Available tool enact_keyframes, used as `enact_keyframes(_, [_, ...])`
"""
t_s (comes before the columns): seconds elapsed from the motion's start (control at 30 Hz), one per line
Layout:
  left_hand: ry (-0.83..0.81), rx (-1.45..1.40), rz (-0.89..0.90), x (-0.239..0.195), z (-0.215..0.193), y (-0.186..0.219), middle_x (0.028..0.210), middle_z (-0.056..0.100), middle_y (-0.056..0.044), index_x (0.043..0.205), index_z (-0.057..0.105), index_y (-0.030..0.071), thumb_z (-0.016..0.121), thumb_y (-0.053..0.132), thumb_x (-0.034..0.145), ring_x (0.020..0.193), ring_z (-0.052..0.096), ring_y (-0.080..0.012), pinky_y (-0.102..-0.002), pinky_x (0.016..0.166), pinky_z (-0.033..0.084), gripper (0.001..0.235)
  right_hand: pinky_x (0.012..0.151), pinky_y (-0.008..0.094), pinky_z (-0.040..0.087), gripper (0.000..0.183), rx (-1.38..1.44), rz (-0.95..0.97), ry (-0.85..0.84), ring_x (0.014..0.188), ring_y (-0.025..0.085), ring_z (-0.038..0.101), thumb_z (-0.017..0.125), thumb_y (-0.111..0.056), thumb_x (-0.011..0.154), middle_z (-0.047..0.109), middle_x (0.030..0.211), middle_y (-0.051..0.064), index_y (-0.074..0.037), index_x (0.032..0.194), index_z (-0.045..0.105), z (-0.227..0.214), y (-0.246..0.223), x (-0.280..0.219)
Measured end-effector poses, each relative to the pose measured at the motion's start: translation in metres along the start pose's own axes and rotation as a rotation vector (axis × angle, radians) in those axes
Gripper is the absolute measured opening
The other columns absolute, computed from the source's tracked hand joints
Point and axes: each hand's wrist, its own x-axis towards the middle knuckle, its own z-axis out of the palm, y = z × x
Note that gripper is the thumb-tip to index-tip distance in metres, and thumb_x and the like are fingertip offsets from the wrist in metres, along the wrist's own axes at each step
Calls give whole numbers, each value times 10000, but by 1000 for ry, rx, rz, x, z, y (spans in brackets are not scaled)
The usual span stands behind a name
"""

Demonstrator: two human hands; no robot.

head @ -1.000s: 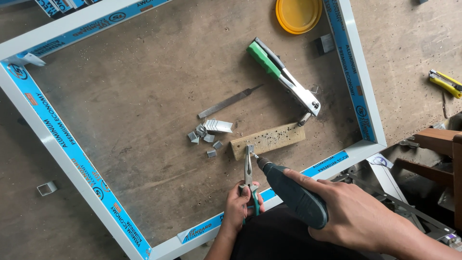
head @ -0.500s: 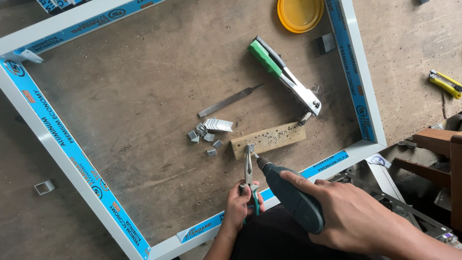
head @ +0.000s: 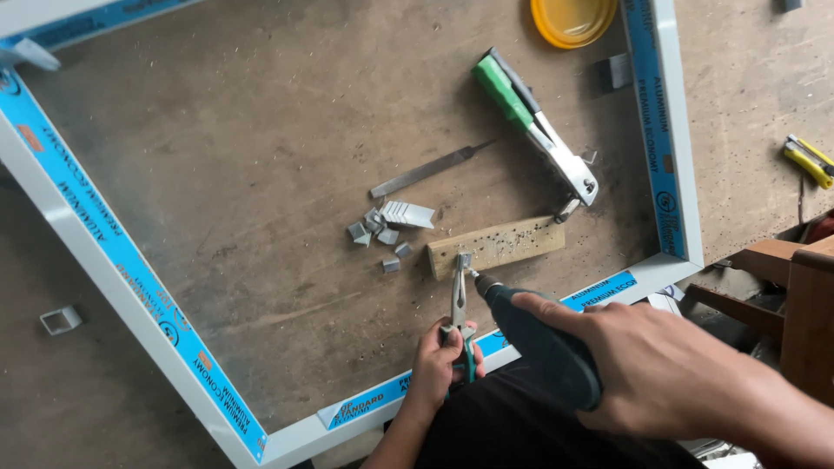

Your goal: Drilling holes into small metal L-brackets while holding them with pliers on a wooden block.

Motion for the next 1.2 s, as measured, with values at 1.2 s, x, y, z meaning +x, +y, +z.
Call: enact_keyframes(1.2, [-1, 14, 21, 3, 0, -4, 723, 650, -206, 1184, 588, -39, 516, 265, 1035, 554, 639, -300, -379, 553, 521, 346, 691, 442, 524, 1058, -183, 9, -9, 873, 361, 719, 754, -429, 646, 783, 868, 48, -523, 1578, 260, -22, -24, 1])
